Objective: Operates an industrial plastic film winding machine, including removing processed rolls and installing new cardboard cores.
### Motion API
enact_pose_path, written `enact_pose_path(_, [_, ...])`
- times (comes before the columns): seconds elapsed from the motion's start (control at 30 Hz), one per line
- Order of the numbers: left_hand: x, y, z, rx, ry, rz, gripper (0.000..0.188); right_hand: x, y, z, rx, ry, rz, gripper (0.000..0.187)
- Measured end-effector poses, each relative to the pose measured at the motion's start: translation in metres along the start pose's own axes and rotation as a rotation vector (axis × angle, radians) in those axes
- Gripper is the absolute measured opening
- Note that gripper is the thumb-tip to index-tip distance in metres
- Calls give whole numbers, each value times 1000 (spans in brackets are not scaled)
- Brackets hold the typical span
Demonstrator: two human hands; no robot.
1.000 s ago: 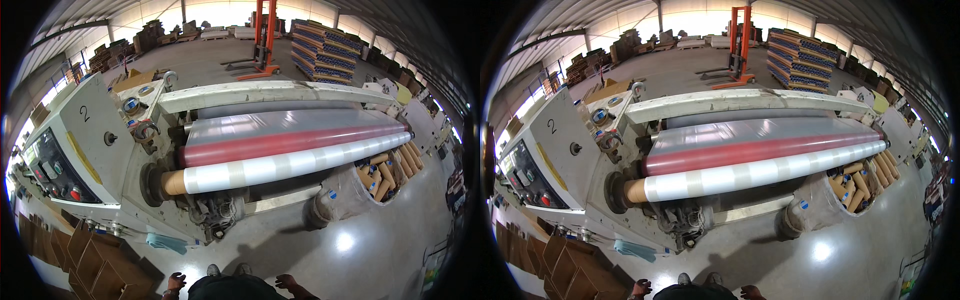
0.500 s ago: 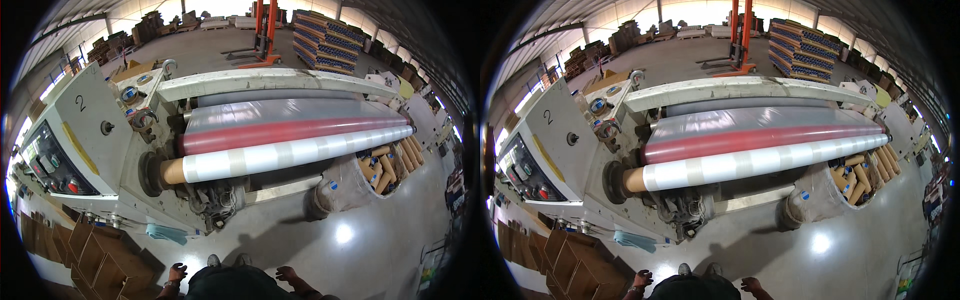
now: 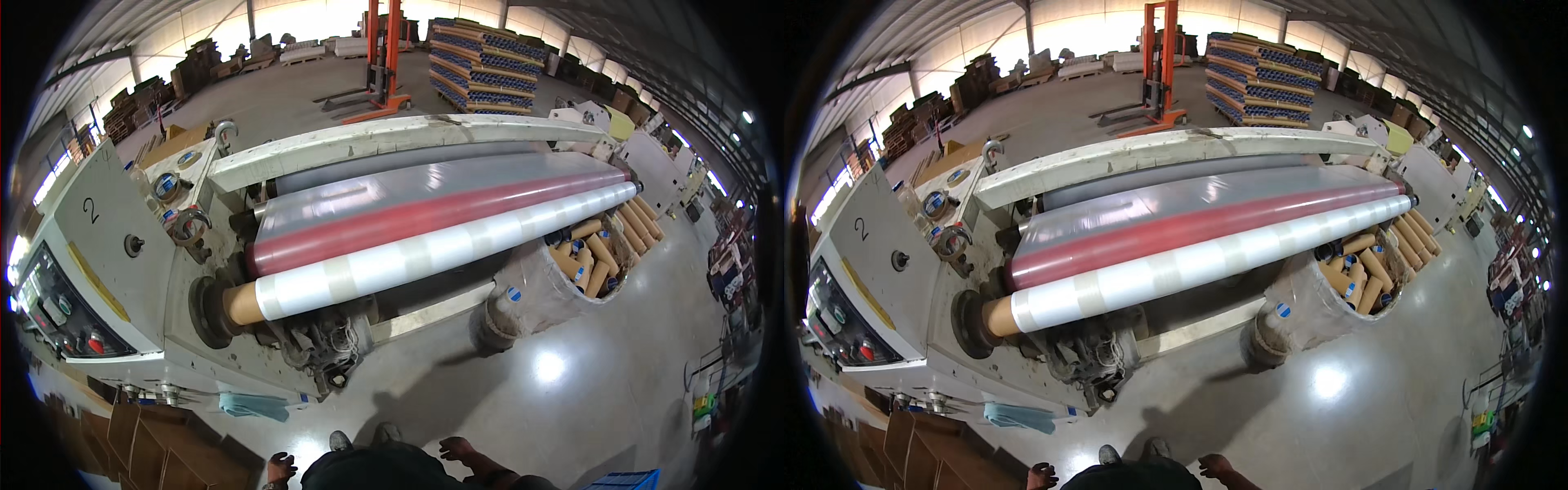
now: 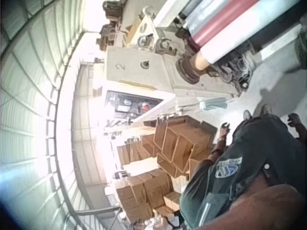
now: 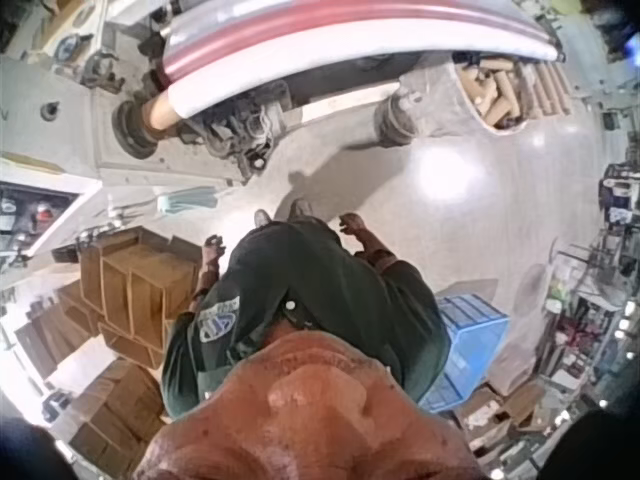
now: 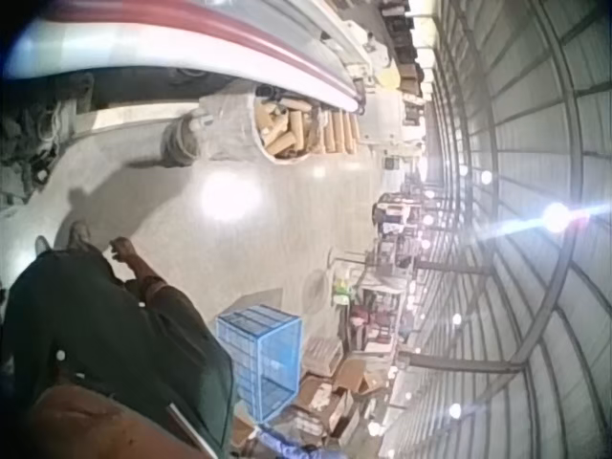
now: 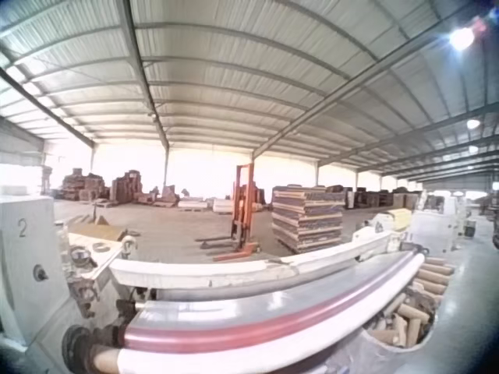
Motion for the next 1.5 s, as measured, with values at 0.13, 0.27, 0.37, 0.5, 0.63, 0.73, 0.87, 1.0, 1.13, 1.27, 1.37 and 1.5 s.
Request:
enact_pose_path(0.13, [-4, -3, -2, 17, -74, -122, 39, 2, 2, 0, -17, 32, -8, 36])
enact_pose_path(0.27, [-12, 6, -3, 16, -96, -119, 38, 28, 21, 41, 272, -108, -305, 36])
enact_pose_path(0.37, [-6, 0, -6, -8, -93, -126, 38, 15, 14, 46, 448, -219, -813, 48])
enact_pose_path(0.5, [-2, -6, 3, -30, -142, -120, 37, 10, 10, 49, 595, -219, -939, 51])
enact_pose_path(0.63, [-10, 14, -7, -3, -101, -119, 37, 14, 3, 42, 686, -199, -920, 51])
enact_pose_path(0.73, [-3, 9, -5, -12, -79, -141, 36, 19, 14, 47, 360, -161, -570, 48])
enact_pose_path(0.87, [-7, 13, -2, 3, -62, -117, 37, 44, 36, 60, 181, -162, -230, 41])
enact_pose_path(1.0, [-3, 1, -1, 48, -23, -90, 37, 35, 34, 56, 68, -87, -121, 38])
enact_pose_path(1.13, [-4, -2, -1, 10, -40, -95, 39, 34, 28, 52, 79, -59, -116, 38])
enact_pose_path(1.27, [-1, -7, -3, -2, -41, -122, 40, 26, 26, 42, -29, -55, 45, 39])
enact_pose_path(1.37, [-7, -2, -2, 11, -69, -122, 40, 32, 26, 54, 299, -205, -316, 41])
enact_pose_path(1.5, [-11, -2, 0, 13, -70, -102, 42, 35, 35, 66, 595, -257, -909, 45])
Point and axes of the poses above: each hand's wrist, its own z-axis towards the middle knuckle, its own x-axis out of the back of the hand, y = z × x, the point moved 9 cm from there along z, towards the middle knuckle, and after that the axes turned 12 degrees about z, right-handed, at the moved point
